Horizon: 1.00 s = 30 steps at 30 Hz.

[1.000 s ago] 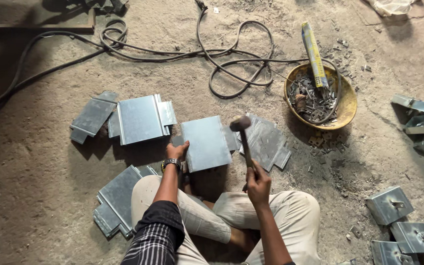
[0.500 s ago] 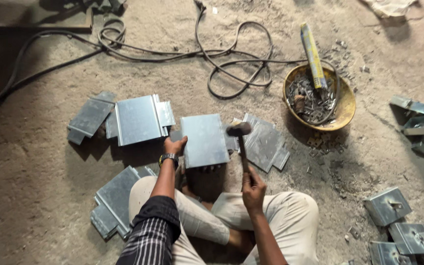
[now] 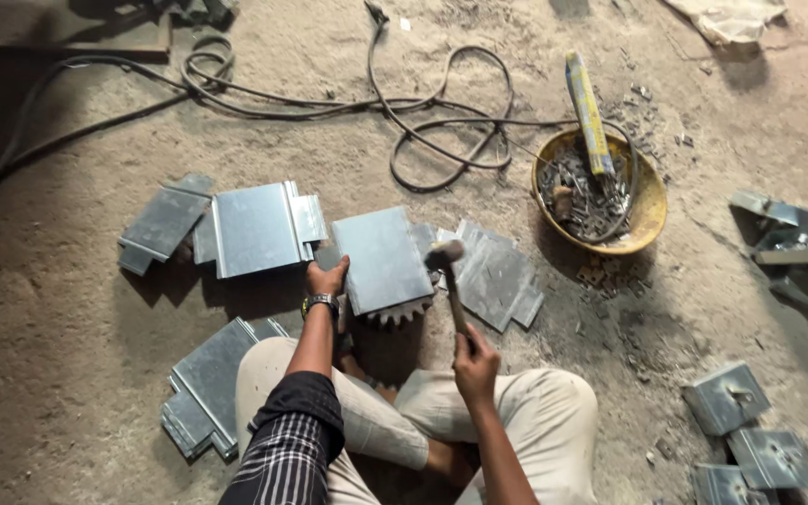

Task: The person sits on the floor and uses a hammer to repeatedly strike a rectangular metal sheet held in their left hand. They work on a stack of similar metal sheets, occasionally adjusting the position of the sheet being worked on.

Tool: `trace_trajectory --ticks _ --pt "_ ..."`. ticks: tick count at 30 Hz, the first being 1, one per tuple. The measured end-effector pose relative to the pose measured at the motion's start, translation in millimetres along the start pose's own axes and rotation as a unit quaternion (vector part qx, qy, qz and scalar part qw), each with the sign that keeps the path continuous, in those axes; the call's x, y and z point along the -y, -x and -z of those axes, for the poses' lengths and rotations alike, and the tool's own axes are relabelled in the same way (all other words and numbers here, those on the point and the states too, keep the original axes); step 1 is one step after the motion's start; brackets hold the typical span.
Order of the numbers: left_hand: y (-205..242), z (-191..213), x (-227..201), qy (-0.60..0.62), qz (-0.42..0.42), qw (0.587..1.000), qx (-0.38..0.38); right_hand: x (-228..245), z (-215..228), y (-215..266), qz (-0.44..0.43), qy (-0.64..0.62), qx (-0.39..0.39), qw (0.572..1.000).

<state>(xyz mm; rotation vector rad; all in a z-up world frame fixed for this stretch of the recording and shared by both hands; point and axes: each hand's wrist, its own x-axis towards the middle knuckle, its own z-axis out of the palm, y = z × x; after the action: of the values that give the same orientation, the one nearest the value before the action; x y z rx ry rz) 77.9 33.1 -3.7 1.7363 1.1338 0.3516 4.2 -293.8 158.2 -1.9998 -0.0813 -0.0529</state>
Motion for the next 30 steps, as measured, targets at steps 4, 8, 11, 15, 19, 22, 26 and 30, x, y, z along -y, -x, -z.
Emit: trace_trajectory --ticks 4,8,11,15,19,22,26,30 --pt "-9 -8 -3 -0.025 0.004 0.999 0.022 8 23 5 0.029 -0.145 -0.020 0.989" --pt "-22 -4 -7 -0.014 0.014 0.998 0.053 1 6 -2 0.074 -0.086 -0.016 0.993" --pt "-21 -7 -5 -0.014 0.001 0.999 0.048 -14 -10 -5 -0.034 0.001 0.060 0.998" --pt "-22 -6 -5 0.035 -0.046 0.997 0.047 -17 1 -3 -0.039 0.026 0.032 0.998" --pt "-24 -12 -2 -0.001 -0.021 0.999 0.040 -11 29 8 0.060 -0.084 -0.014 0.995" --pt "-25 -7 0 0.004 -0.029 0.999 0.041 -7 21 8 0.066 -0.105 0.000 0.992" --pt "-22 -7 -6 0.004 -0.017 0.999 0.037 -10 6 6 -0.078 0.077 0.089 0.990" --pt "-22 -6 -9 0.030 -0.032 0.998 0.043 -8 19 8 -0.016 0.001 0.034 0.999"
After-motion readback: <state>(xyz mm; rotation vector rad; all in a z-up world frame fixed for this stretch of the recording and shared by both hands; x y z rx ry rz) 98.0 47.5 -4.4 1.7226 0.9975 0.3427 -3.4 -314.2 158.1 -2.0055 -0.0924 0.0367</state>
